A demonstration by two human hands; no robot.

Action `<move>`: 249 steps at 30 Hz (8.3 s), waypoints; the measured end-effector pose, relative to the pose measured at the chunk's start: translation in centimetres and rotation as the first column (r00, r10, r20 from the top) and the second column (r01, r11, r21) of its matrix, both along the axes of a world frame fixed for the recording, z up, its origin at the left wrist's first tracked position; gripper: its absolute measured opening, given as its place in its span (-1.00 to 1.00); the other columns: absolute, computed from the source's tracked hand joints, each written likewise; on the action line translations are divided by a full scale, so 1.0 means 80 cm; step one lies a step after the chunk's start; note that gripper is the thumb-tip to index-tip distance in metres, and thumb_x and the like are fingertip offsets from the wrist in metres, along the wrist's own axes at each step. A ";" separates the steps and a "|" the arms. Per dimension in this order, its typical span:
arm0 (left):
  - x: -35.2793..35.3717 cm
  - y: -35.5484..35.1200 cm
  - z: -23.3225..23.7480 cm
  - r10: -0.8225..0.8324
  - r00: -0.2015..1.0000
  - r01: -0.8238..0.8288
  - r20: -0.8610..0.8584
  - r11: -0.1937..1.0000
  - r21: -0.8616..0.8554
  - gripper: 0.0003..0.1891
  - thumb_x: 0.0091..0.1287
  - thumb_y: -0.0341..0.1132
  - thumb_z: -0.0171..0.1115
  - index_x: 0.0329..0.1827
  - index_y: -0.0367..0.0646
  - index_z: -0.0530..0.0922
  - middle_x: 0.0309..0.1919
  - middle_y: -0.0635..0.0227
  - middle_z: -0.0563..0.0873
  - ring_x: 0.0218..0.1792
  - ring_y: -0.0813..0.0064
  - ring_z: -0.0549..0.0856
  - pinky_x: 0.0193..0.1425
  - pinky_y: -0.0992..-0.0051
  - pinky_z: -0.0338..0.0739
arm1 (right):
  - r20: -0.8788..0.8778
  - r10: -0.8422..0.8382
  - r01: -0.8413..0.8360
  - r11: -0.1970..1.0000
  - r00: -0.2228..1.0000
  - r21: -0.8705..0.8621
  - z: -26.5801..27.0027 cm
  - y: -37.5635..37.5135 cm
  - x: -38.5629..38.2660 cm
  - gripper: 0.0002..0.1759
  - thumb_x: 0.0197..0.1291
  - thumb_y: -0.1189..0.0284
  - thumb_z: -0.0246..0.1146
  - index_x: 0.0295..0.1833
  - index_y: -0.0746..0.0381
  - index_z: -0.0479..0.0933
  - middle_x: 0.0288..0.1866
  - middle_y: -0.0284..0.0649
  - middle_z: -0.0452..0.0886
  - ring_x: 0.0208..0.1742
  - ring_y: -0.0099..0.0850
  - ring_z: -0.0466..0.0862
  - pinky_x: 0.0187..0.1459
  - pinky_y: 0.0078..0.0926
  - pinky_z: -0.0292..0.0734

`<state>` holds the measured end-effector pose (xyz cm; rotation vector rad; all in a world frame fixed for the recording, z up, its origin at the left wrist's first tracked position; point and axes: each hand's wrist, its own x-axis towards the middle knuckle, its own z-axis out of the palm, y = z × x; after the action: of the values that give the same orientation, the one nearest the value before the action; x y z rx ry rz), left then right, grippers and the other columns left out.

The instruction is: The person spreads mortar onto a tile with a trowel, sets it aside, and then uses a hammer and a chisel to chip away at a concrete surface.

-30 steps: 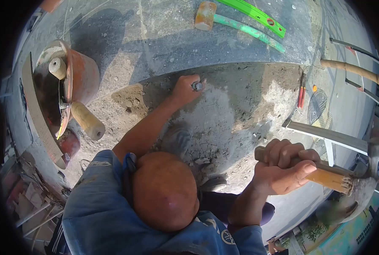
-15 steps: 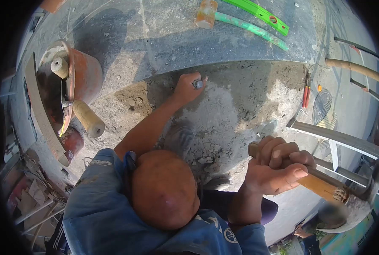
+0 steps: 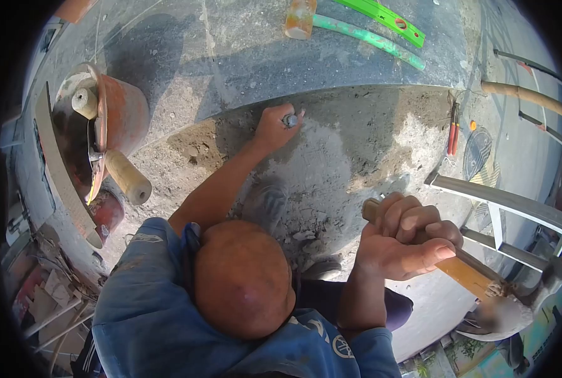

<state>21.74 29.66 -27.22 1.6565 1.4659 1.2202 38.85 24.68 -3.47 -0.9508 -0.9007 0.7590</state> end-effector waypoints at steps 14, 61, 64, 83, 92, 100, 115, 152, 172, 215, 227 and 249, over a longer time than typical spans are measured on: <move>-0.002 -0.009 -0.015 -0.106 0.990 0.097 -0.097 0.991 -0.093 -0.74 -0.07 -0.49 0.39 -0.32 -0.25 0.50 -0.48 0.04 0.60 -0.43 -0.03 0.62 -0.39 0.17 0.47 | -0.071 0.043 -0.050 0.994 0.997 -0.096 -0.013 -0.005 -0.001 -0.61 0.44 0.07 0.04 -0.32 0.14 0.27 -0.68 -0.43 0.18 -0.73 -0.64 0.17 -0.73 -0.64 0.07; 0.006 -0.011 -0.025 -0.143 0.972 0.147 -0.188 0.989 0.010 -0.77 0.11 -0.37 0.38 -0.47 -0.26 0.46 -0.60 0.03 0.52 -0.56 0.02 0.54 -0.48 0.27 0.40 | 0.259 0.652 -0.206 0.547 0.712 -0.811 -0.169 -0.100 -0.010 -0.68 0.44 0.28 0.07 -0.31 0.28 0.41 -0.64 -0.37 0.40 -0.61 -0.62 0.36 -0.53 -0.56 0.28; 0.008 -0.015 -0.007 -0.136 0.983 0.135 -0.124 0.991 -0.022 -0.75 0.11 -0.37 0.38 -0.49 -0.27 0.44 -0.61 0.01 0.48 -0.59 0.02 0.49 -0.50 0.27 0.36 | 0.174 0.472 -0.190 0.626 0.864 -0.757 -0.097 -0.071 0.004 -0.68 0.44 0.28 0.07 -0.34 0.26 0.39 -0.65 -0.40 0.38 -0.63 -0.65 0.34 -0.56 -0.58 0.25; 0.025 -0.004 0.011 -0.231 0.884 0.014 -0.407 0.883 -0.470 -0.79 -0.01 -0.44 0.40 -0.36 -0.24 0.52 -0.50 0.10 0.64 -0.35 -0.03 0.66 -0.30 0.12 0.53 | -0.024 0.190 -0.159 0.738 0.982 -0.655 -0.075 -0.049 0.030 -0.71 0.44 0.30 0.10 -0.34 0.20 0.32 -0.68 -0.49 0.28 -0.73 -0.75 0.22 -0.72 -0.71 0.10; 0.023 -0.013 0.002 -0.247 0.896 0.174 -0.370 0.960 -0.220 -0.73 -0.03 -0.43 0.41 -0.27 -0.19 0.54 -0.42 0.11 0.66 -0.30 0.02 0.68 -0.23 0.12 0.56 | 0.047 -0.073 0.087 0.830 0.996 -0.551 -0.016 -0.034 0.057 -0.64 0.45 0.12 0.04 -0.31 0.14 0.24 -0.68 -0.44 0.14 -0.75 -0.68 0.13 -0.80 -0.66 -0.09; 0.005 -0.009 -0.023 -0.116 0.967 0.079 -0.226 0.983 -0.167 -0.69 -0.07 -0.49 0.38 -0.24 -0.24 0.51 -0.44 0.03 0.62 -0.34 -0.04 0.66 -0.32 0.14 0.51 | -0.058 -0.021 0.011 0.986 0.998 -0.168 -0.044 -0.036 0.028 -0.67 0.45 0.07 0.02 -0.17 0.09 0.24 -0.68 -0.42 0.14 -0.74 -0.65 0.11 -0.74 -0.62 0.06; 0.007 -0.005 -0.016 -0.127 0.969 0.084 -0.211 0.976 -0.198 -0.77 0.01 -0.41 0.39 -0.39 -0.27 0.47 -0.52 -0.02 0.58 -0.44 -0.08 0.62 -0.40 0.19 0.46 | -0.215 -0.217 0.134 0.929 0.952 -0.346 -0.079 -0.016 0.013 -0.59 0.46 0.06 0.00 -0.32 0.13 0.21 -0.66 -0.43 0.17 -0.72 -0.64 0.14 -0.68 -0.59 0.14; 0.014 -0.001 -0.015 -0.091 0.957 0.044 -0.275 0.984 -0.172 -0.70 0.18 -0.38 0.37 -0.54 -0.30 0.41 -0.66 0.03 0.46 -0.61 0.11 0.27 -0.49 0.37 0.39 | -0.078 0.161 -0.171 0.723 0.984 -0.669 -0.072 -0.020 0.041 -0.61 0.43 0.17 0.08 -0.39 0.22 0.37 -0.65 -0.34 0.37 -0.65 -0.60 0.37 -0.60 -0.59 0.27; 0.016 0.001 -0.008 -0.123 0.927 0.055 -0.353 0.979 -0.197 -0.71 0.18 -0.33 0.37 -0.51 -0.30 0.42 -0.60 -0.05 0.53 -0.50 -0.12 0.56 -0.44 0.22 0.42 | 0.106 0.459 -0.181 0.536 0.882 -0.824 -0.200 -0.083 -0.005 -0.60 0.43 0.17 0.07 -0.35 0.28 0.36 -0.62 -0.28 0.40 -0.59 -0.53 0.42 -0.53 -0.48 0.35; -0.007 0.005 -0.005 -0.079 0.955 0.055 -0.284 0.994 -0.091 -0.72 0.16 -0.35 0.38 -0.51 -0.27 0.42 -0.61 -0.01 0.49 -0.54 -0.10 0.48 -0.49 0.26 0.37 | 0.094 0.564 -0.254 0.507 0.821 -0.824 -0.220 -0.105 -0.039 -0.69 0.44 0.18 0.05 -0.26 0.20 0.35 -0.63 -0.38 0.33 -0.66 -0.62 0.33 -0.63 -0.61 0.27; -0.012 -0.001 -0.009 -0.061 0.954 0.056 -0.293 0.998 -0.025 -0.64 0.22 -0.28 0.38 -0.57 -0.26 0.39 -0.67 0.02 0.43 -0.61 -0.06 0.43 -0.54 0.27 0.35 | -0.248 -0.048 -0.087 0.857 0.968 -0.507 -0.140 -0.065 -0.033 -0.56 0.43 0.16 0.06 -0.45 0.20 0.27 -0.68 -0.37 0.32 -0.68 -0.59 0.30 -0.68 -0.54 0.22; -0.018 -0.008 0.001 -0.033 0.967 0.035 -0.254 0.999 0.004 -0.68 0.23 -0.28 0.36 -0.52 -0.25 0.41 -0.62 0.00 0.49 -0.53 -0.11 0.49 -0.49 0.19 0.35 | 0.091 0.537 -0.195 0.453 0.839 -0.870 -0.166 -0.096 -0.010 -0.67 0.37 0.26 0.13 -0.28 0.35 0.46 -0.53 -0.20 0.50 -0.51 -0.49 0.46 -0.43 -0.41 0.38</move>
<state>20.26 28.99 -27.11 1.8923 1.5769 1.0255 38.05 17.04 -16.75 -1.8400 -1.0948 1.5306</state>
